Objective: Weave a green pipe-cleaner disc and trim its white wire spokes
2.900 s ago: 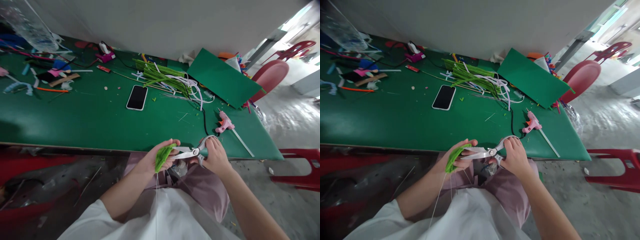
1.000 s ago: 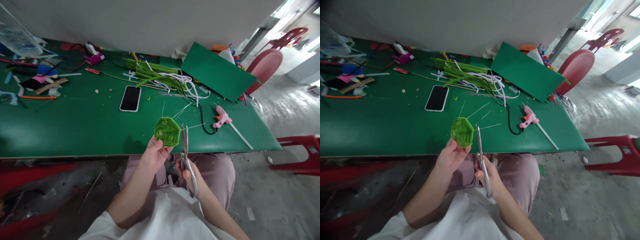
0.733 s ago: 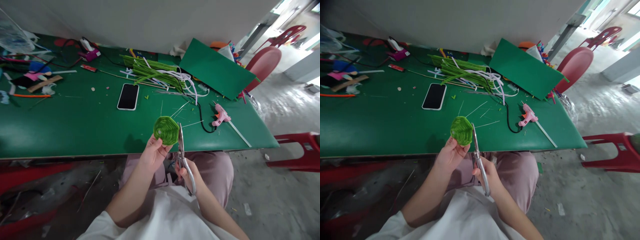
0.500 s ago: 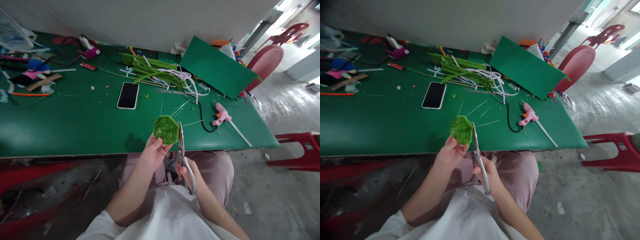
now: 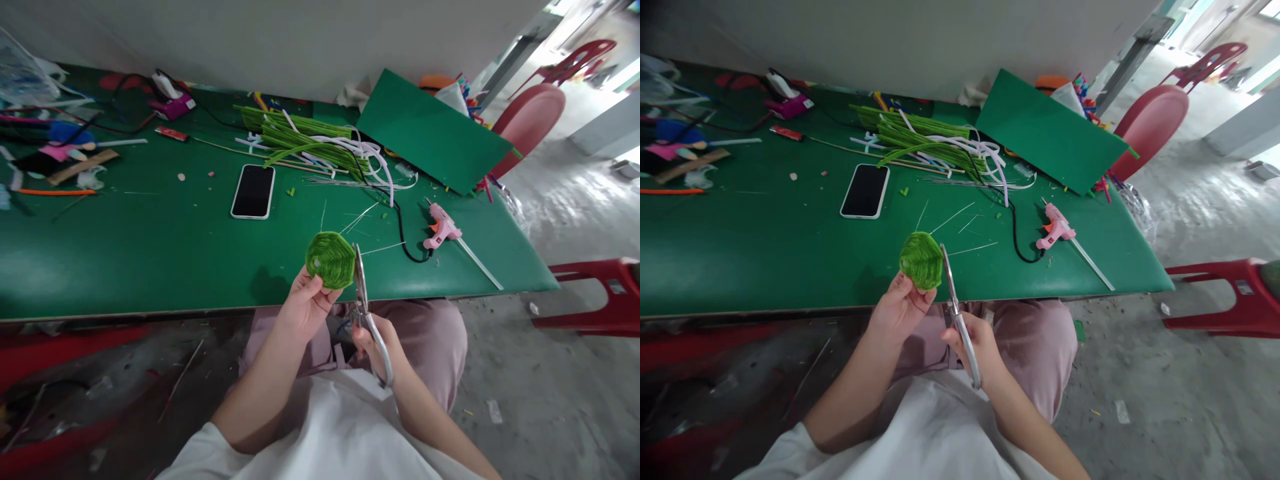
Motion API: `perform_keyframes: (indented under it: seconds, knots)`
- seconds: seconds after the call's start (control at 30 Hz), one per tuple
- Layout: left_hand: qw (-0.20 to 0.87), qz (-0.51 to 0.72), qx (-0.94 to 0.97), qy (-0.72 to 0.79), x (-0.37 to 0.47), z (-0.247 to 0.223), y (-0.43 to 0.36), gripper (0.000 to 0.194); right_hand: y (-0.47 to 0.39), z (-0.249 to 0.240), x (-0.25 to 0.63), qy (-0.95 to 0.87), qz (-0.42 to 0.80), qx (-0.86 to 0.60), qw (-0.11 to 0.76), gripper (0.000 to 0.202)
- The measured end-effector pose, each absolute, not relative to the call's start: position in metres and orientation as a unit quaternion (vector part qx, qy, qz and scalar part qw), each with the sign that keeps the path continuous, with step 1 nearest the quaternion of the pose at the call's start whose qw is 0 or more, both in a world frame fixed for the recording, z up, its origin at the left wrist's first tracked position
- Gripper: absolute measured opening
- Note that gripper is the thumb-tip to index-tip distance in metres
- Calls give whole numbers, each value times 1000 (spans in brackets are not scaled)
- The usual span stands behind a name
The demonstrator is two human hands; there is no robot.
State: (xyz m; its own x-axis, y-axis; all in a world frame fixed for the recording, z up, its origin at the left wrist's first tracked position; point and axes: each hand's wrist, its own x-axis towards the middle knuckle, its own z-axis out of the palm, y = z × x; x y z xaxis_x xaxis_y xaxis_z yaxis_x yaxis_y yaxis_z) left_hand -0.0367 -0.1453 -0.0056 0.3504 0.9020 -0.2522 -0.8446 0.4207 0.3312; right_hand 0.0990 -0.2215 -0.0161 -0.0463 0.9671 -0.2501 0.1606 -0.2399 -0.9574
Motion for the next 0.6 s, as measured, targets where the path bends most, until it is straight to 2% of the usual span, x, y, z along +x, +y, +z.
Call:
perform_keyframes:
  seconds: [0.27,0.47,0.6]
  knots:
    - [815,528,79,225,-39,-9,-145,18,-220,-12,100,-527,455,-637,330,47]
    - [814,524,76,238,-42,-8,-137,17,-220,-17,102,-523,458,-638,332,45]
    - [800,536,39,266,-42,-11,-129,10,-219,-17,102,-509,483,-631,329,45]
